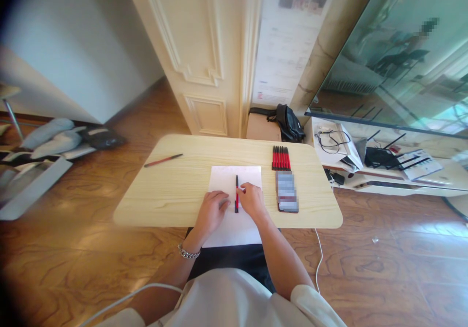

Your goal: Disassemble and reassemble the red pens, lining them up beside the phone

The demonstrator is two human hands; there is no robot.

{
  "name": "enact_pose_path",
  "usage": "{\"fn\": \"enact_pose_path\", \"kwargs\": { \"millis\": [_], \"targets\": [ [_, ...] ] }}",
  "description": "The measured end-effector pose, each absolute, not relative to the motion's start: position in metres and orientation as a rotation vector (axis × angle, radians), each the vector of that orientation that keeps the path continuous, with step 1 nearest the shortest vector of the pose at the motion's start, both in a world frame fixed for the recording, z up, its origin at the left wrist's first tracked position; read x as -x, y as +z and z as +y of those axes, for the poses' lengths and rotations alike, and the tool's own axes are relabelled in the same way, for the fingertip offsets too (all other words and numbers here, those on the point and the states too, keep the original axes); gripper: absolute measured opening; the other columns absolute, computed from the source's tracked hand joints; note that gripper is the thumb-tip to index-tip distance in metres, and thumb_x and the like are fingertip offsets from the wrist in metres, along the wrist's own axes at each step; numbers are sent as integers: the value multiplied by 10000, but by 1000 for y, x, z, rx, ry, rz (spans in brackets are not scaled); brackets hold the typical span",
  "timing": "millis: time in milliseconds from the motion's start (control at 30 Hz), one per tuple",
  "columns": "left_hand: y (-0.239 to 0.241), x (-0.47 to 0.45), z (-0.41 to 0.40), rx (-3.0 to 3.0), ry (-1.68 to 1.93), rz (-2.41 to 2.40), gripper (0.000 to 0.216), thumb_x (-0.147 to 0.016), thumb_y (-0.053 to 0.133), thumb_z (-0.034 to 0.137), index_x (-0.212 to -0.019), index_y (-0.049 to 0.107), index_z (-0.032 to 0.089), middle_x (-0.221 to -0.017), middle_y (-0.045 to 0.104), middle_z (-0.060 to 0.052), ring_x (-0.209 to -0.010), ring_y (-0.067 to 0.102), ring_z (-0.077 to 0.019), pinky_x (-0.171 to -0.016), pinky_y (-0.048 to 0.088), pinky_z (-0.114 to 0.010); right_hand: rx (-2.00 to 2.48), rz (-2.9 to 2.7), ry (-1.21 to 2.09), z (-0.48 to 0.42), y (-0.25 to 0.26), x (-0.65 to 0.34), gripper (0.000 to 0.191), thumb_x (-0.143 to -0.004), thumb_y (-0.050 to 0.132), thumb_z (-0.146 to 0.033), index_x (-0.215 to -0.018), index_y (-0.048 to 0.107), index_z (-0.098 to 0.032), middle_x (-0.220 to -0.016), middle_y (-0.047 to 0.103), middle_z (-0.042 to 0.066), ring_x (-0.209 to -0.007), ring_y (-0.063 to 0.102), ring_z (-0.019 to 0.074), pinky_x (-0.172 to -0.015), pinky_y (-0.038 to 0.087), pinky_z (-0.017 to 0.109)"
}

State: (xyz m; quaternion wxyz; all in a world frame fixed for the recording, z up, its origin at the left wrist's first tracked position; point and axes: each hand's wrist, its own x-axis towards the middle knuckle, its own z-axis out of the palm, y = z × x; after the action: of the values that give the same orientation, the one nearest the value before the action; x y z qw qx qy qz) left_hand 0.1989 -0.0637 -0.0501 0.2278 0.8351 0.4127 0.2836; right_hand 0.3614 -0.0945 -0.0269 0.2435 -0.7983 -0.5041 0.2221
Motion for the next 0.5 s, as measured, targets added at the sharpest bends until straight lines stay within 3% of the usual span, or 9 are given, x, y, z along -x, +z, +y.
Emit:
{"fn": "enact_pose_path", "kwargs": {
  "millis": [267, 367, 500],
  "targets": [
    [-39, -187, -70, -2173, 853, 1174, 158, -859, 528, 303, -905, 647, 211, -883, 654, -51, -797, 588, -189, -796, 460, -346, 2176, -1269, 565, -113, -22, -373, 208, -834, 535, -370, -858, 672, -216, -797, 689, 35, -738, 612, 167, -654, 395, 262],
    [-39, -184, -73, -2128, 810, 1184, 185, -857, 526, 337, -931, 646, 217, -846, 659, -40, -673, 577, -159, -720, 466, -313, 2203, -1323, 578, -106, -20, -372, 221, -838, 535, -380, -887, 670, -212, -800, 686, 40, -749, 609, 169, -664, 391, 263],
    [-38, -182, -76, -2095, 797, 1191, 202, -848, 535, 349, -952, 648, 217, -810, 658, -36, -652, 576, -153, -675, 455, -288, 2255, -1426, 552, -82, -20, -367, 302, -841, 524, -449, -966, 645, -203, -863, 687, 69, -805, 612, 188, -699, 394, 275]
  ]
}}
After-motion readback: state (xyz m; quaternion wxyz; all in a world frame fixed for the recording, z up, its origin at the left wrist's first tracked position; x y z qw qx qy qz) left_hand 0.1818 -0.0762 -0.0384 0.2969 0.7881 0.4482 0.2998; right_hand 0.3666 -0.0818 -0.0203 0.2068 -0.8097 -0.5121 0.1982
